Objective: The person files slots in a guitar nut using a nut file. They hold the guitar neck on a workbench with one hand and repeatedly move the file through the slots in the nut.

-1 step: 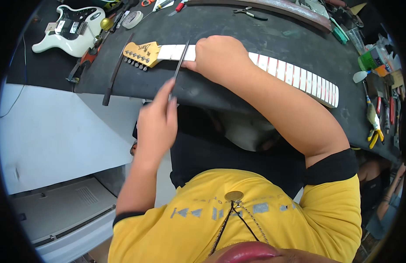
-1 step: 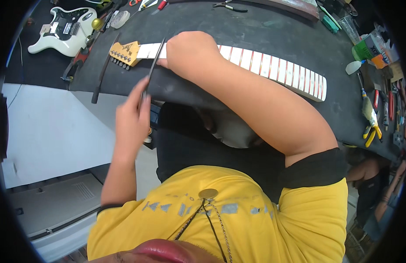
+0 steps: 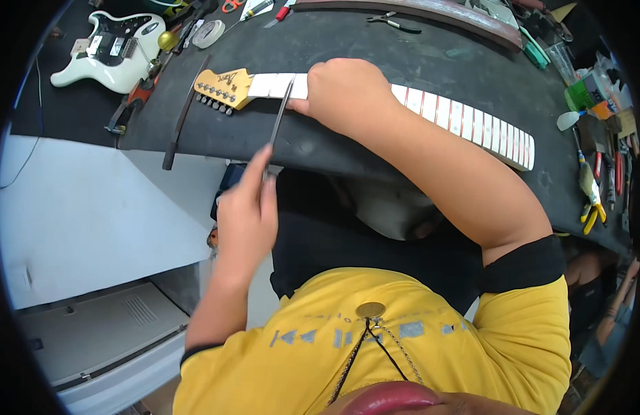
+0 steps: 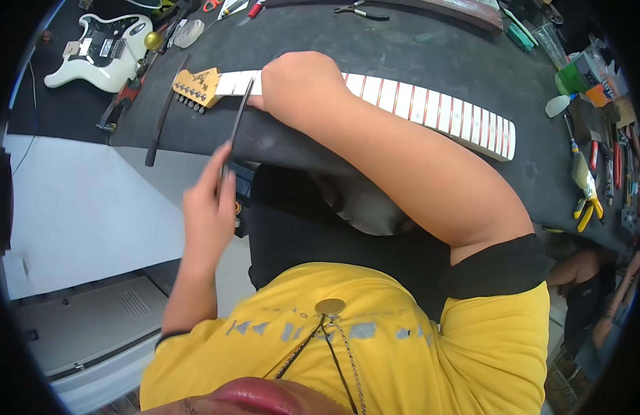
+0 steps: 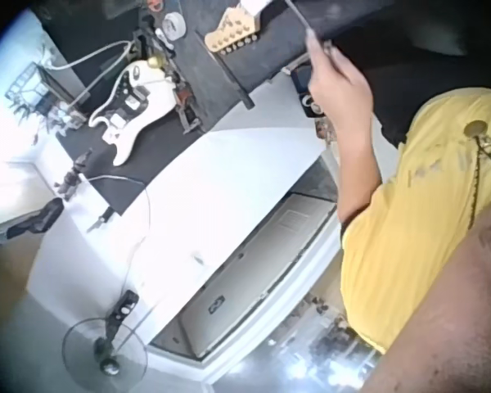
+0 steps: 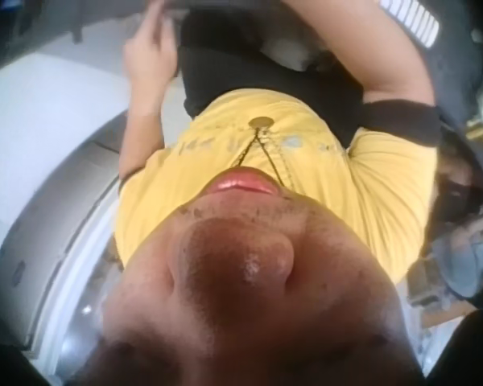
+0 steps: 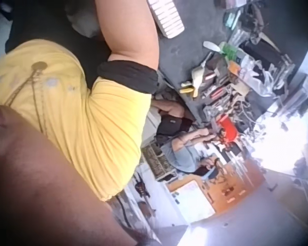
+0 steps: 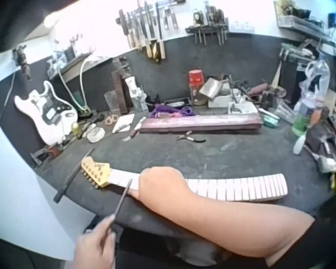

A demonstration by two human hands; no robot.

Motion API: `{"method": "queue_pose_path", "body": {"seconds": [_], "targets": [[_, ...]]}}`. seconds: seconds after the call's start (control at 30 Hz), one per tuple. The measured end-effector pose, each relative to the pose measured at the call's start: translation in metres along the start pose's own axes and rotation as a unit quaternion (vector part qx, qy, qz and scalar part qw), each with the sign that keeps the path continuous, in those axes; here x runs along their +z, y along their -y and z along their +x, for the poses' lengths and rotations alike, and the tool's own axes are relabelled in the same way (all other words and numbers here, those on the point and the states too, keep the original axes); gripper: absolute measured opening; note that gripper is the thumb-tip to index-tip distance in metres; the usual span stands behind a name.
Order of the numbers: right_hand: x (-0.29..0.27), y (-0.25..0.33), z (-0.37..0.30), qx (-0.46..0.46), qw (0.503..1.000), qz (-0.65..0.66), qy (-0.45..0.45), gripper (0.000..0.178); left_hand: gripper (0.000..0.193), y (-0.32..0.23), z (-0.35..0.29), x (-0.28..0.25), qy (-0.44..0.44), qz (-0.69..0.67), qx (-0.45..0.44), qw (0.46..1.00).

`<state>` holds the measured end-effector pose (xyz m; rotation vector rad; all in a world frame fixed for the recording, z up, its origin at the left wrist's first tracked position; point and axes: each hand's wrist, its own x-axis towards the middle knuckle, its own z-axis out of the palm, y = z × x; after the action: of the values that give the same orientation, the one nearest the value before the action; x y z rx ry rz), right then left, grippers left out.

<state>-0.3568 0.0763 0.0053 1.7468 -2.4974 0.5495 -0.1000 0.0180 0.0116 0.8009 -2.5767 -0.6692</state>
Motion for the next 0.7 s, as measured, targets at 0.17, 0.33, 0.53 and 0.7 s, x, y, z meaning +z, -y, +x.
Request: {"method": "queue_pose_path", "body": {"seconds": [0.17, 0.33, 0.53, 0.7], "targets": [[0.001, 0.007, 0.002, 0.001, 1.000, -0.001, 0.008, 0.056, 0.048, 0.009, -0.048, -0.021, -0.004, -0.115, -0.069, 0.991], [0.006, 0.002, 0.002, -0.013, 0.999, -0.034, -0.036, 0.060, 0.044, 0.010, -0.024, -0.009, -0.005, -0.152, -0.062, 0.986], [0.001, 0.008, 0.005, 0.010, 0.999, -0.049, -0.003, 0.065, 0.047, 0.025, -0.025, -0.009, 0.023, -0.189, -0.054, 0.980], [0.010, 0.006, 0.007, 0.000, 0.999, -0.047, -0.021, 0.067, 0.044, 0.019, 0.023, -0.009, 0.032, -0.136, -0.002, 0.990]]}}
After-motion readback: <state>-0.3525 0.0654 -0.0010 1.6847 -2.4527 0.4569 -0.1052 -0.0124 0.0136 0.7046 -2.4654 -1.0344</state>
